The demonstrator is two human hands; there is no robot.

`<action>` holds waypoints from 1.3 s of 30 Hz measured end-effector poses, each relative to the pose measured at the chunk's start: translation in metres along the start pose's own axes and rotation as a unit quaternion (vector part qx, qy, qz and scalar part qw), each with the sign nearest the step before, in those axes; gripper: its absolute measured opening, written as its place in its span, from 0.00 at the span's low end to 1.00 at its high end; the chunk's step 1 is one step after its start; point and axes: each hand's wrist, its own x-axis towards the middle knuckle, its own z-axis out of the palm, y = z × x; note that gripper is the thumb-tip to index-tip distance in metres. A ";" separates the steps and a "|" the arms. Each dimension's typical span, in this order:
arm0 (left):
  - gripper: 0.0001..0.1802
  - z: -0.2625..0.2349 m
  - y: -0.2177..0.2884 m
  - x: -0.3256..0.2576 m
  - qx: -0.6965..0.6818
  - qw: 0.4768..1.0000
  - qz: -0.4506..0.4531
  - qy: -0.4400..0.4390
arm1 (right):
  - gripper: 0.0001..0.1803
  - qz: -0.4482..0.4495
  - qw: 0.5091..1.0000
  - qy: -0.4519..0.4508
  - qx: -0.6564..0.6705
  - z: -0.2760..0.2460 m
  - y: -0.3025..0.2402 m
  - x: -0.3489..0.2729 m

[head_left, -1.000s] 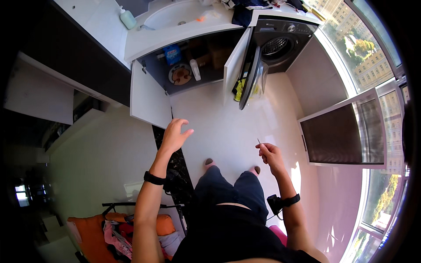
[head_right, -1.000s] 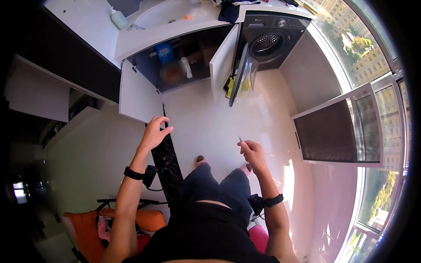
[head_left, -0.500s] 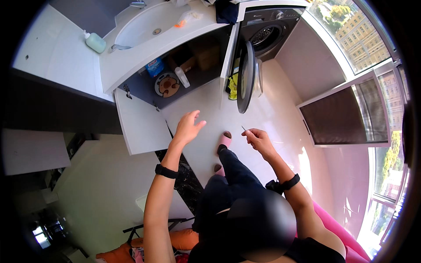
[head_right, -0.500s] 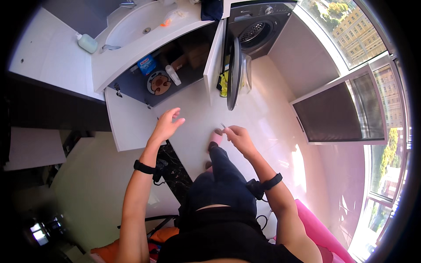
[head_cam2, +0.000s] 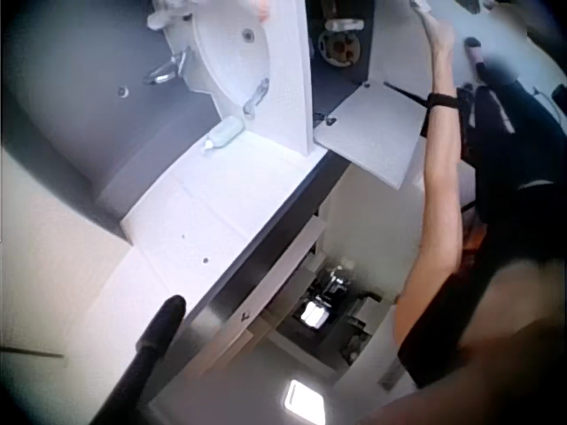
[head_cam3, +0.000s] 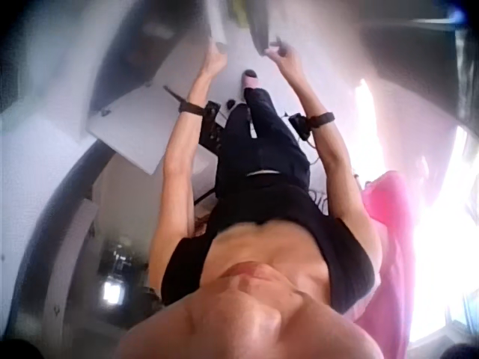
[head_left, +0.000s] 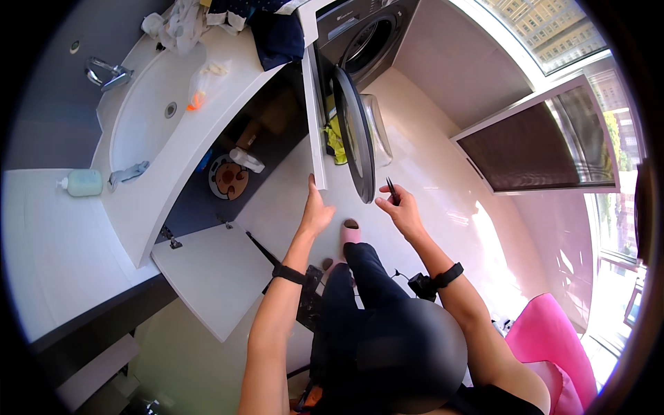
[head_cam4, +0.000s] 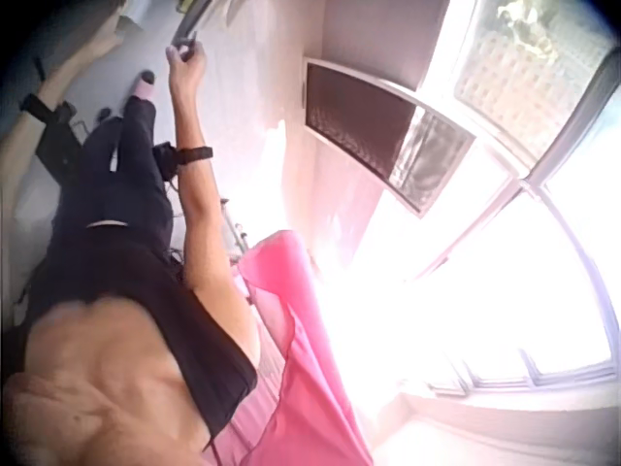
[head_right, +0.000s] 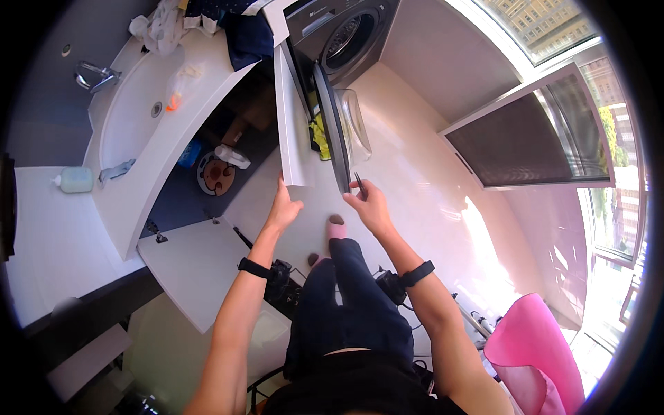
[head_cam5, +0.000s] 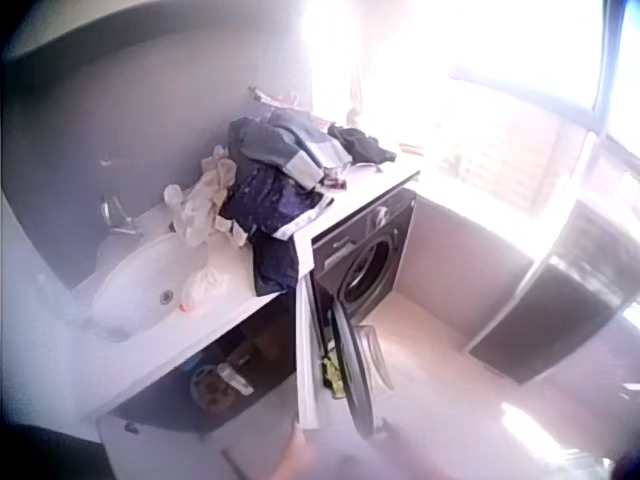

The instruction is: The person installs a window screen into a large window frame. They then retrieve a pair of scissors from a drawer, return to the window area, open a cabinet under the sink, and use the scissors to cut open a cardboard box. Finally, they remove a white bottle from the box and pour its contents into a small orange cup.

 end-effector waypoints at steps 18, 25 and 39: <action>0.46 0.116 0.062 0.124 -0.239 0.923 -0.012 -0.303 | 0.33 -0.041 0.978 0.141 0.151 -0.046 0.051 0.125; 0.45 0.139 0.080 0.175 -0.325 0.881 -0.016 -0.343 | 0.21 -0.139 0.962 0.225 0.067 -0.072 0.038 0.186; 0.39 0.085 0.077 0.176 -0.314 0.918 -0.139 -0.197 | 0.27 -0.045 0.983 0.171 0.046 -0.095 0.014 0.164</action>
